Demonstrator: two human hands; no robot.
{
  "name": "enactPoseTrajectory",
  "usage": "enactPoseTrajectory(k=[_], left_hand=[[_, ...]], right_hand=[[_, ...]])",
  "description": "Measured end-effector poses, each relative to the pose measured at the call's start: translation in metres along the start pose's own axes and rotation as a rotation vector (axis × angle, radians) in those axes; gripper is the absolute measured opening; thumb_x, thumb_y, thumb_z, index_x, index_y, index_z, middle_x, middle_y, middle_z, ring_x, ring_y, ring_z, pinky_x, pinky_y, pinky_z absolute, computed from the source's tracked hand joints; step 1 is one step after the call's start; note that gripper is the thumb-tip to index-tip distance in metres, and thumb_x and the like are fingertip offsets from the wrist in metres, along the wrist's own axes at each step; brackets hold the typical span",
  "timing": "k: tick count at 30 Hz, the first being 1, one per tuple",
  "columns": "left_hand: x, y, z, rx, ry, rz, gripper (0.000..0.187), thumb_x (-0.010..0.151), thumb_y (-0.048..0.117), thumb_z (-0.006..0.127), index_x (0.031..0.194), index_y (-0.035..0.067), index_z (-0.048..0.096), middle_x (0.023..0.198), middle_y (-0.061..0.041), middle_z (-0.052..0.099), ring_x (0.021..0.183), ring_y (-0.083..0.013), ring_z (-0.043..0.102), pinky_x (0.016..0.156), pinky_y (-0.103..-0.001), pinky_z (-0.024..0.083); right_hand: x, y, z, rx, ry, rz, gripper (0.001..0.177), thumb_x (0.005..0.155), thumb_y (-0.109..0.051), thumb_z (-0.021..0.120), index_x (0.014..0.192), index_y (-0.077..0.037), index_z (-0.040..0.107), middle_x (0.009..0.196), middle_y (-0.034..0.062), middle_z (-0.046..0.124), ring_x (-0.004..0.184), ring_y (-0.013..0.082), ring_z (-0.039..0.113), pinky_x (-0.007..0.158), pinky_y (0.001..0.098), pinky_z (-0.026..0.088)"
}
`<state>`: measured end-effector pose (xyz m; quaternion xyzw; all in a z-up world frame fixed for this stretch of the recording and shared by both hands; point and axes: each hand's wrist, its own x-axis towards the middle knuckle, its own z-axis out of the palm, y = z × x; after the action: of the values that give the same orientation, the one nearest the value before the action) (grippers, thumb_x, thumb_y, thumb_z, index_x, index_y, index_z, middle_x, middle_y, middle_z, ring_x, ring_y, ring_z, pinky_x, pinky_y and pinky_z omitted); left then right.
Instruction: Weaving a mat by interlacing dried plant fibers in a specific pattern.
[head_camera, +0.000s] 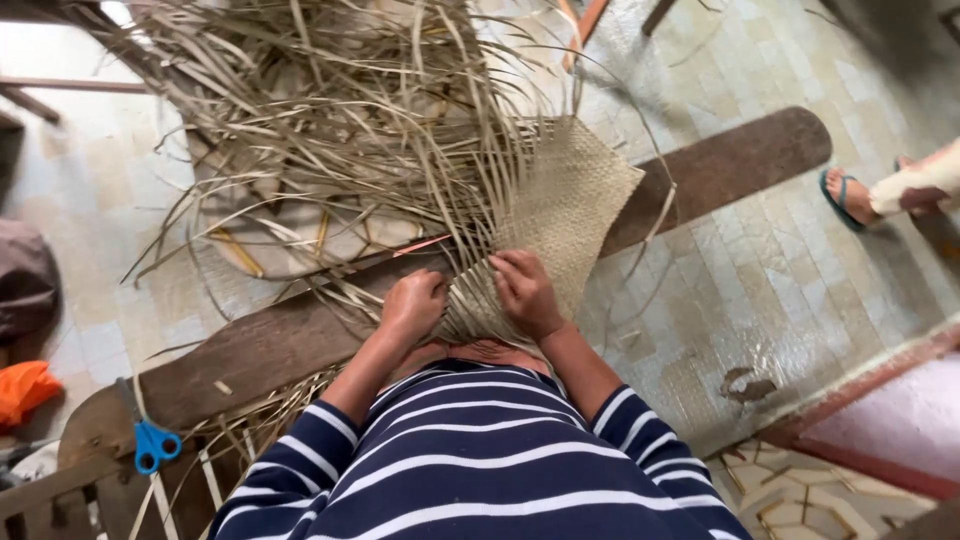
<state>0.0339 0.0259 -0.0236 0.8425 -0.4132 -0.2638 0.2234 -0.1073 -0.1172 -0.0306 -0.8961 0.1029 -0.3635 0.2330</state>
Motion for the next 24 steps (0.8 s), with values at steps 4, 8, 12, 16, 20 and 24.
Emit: enactPoseTrajectory(k=[4,8,12,16,20,24], left_hand=[[0.0,0.007,-0.004,0.032,-0.034,-0.01,0.026,0.081,0.031,0.045,0.085,0.011,0.062,0.084,-0.014,0.059,0.082,-0.0368,0.059,0.07,-0.048,0.05],[-0.006,0.005,-0.011,0.054,-0.034,-0.063,0.027,0.079,0.032,0.044,0.083,0.014,0.063,0.083,-0.01,0.06,0.08,-0.0346,0.06,0.069,-0.045,0.051],[-0.025,-0.014,-0.018,0.129,-0.058,-0.135,0.029,0.079,0.034,0.043,0.082,0.015,0.064,0.082,-0.008,0.061,0.079,-0.0333,0.061,0.07,-0.044,0.051],[-0.067,-0.034,-0.045,0.18,-0.035,-0.189,0.028,0.078,0.036,0.043,0.079,0.019,0.065,0.083,-0.005,0.061,0.08,-0.0307,0.061,0.069,-0.042,0.052],[-0.098,-0.079,-0.051,0.221,-0.005,-0.335,0.025,0.079,0.035,0.043,0.082,0.023,0.065,0.082,-0.003,0.062,0.079,-0.0306,0.062,0.07,-0.043,0.052],[-0.123,-0.084,-0.077,0.414,0.11,-0.213,0.019,0.076,0.017,0.047,0.081,0.012,0.065,0.078,-0.01,0.059,0.074,-0.0325,0.062,0.063,-0.043,0.053]], right_hand=[[-0.004,-0.003,0.002,-0.127,-0.055,-0.09,0.023,0.087,-0.019,0.055,0.102,-0.004,0.064,0.101,0.0117,0.06,0.097,0.0283,0.058,0.087,0.0377,0.045],[-0.002,-0.004,0.002,-0.187,-0.072,-0.153,0.023,0.087,-0.017,0.054,0.101,-0.001,0.064,0.1,0.0131,0.06,0.096,0.0299,0.058,0.087,0.0389,0.046],[-0.004,-0.001,0.005,-0.156,-0.067,-0.179,0.023,0.087,-0.014,0.054,0.101,0.001,0.064,0.098,0.0171,0.061,0.093,0.0341,0.059,0.084,0.041,0.047],[0.004,-0.011,0.001,-0.106,-0.08,-0.191,0.021,0.087,-0.012,0.055,0.1,0.002,0.064,0.099,0.0163,0.06,0.096,0.0334,0.058,0.086,0.0398,0.046],[0.003,-0.008,0.005,-0.135,-0.046,-0.234,0.023,0.086,-0.013,0.056,0.101,0.001,0.065,0.1,0.015,0.06,0.096,0.0316,0.058,0.087,0.0377,0.047],[0.005,-0.011,0.005,-0.118,-0.025,-0.221,0.022,0.086,-0.012,0.056,0.1,0.002,0.064,0.099,0.0149,0.06,0.094,0.0317,0.059,0.086,0.038,0.048]])
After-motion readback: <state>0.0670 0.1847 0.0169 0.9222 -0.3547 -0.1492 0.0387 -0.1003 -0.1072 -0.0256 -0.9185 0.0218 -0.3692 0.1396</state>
